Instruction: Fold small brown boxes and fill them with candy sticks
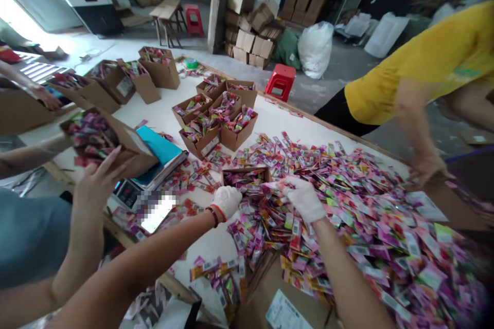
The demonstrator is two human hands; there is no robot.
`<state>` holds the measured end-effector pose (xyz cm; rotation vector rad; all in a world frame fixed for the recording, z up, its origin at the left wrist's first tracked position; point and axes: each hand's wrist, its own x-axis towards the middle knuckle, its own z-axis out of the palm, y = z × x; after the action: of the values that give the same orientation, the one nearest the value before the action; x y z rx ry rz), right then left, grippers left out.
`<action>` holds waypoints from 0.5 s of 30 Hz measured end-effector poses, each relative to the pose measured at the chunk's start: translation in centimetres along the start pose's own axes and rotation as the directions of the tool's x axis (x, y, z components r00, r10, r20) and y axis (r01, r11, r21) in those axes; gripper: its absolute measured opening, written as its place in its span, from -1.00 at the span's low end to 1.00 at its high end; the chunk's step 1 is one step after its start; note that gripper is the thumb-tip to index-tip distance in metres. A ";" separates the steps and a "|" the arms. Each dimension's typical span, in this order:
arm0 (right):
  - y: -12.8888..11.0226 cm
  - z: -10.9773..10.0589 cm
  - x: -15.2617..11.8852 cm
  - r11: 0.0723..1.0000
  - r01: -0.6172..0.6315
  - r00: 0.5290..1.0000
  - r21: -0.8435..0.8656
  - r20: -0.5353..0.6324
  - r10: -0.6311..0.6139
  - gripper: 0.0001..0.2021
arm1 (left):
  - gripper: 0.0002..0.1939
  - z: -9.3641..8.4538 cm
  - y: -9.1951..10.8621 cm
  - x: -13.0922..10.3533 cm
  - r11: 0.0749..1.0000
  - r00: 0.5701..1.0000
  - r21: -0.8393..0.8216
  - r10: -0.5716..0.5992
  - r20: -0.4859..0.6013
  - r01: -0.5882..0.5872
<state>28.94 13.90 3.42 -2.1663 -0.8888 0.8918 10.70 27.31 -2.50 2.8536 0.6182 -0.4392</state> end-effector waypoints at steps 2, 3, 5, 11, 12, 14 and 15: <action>-1.7 1.7 1.6 0.988 0.143 0.990 -0.065 0.028 -0.141 -0.63 | -0.71 -0.1 0.4 -0.5 0.998 0.999 -0.033 -0.046 0.010 0.046; -2.2 2.5 2.4 0.966 0.200 0.980 -0.164 0.027 -0.199 -0.57 | -0.71 -0.1 0.5 -0.8 0.996 0.997 -0.049 -0.071 0.020 0.072; -2.3 3.9 3.6 0.919 0.194 0.976 -0.343 -0.032 -0.217 -0.43 | -0.71 0.0 0.5 -1.7 0.987 0.990 -0.082 -0.132 0.052 0.136; -0.6 11.1 2.7 0.857 -0.016 0.977 -0.515 0.175 0.123 -0.72 | -0.71 3.4 0.8 -9.1 0.930 0.937 -0.204 -0.257 0.235 0.306; -0.8 13.0 2.1 0.856 0.024 0.971 -0.516 0.215 0.102 -0.73 | -0.73 4.2 0.8 -10.6 0.915 0.920 -0.216 -0.277 0.276 0.341; -1.6 16.6 0.7 0.863 0.090 0.962 -0.498 0.266 0.053 -0.71 | -0.80 5.3 0.7 -13.2 0.877 0.874 -0.228 -0.328 0.359 0.423; -2.0 18.2 0.0 0.866 0.122 0.957 -0.485 0.290 0.027 -0.70 | -0.83 5.6 0.4 -14.3 0.856 0.850 -0.231 -0.353 0.392 0.462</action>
<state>14.33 20.22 -5.53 -2.4642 -1.4481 1.0599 -2.91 20.23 -3.03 2.2555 1.1235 -0.7938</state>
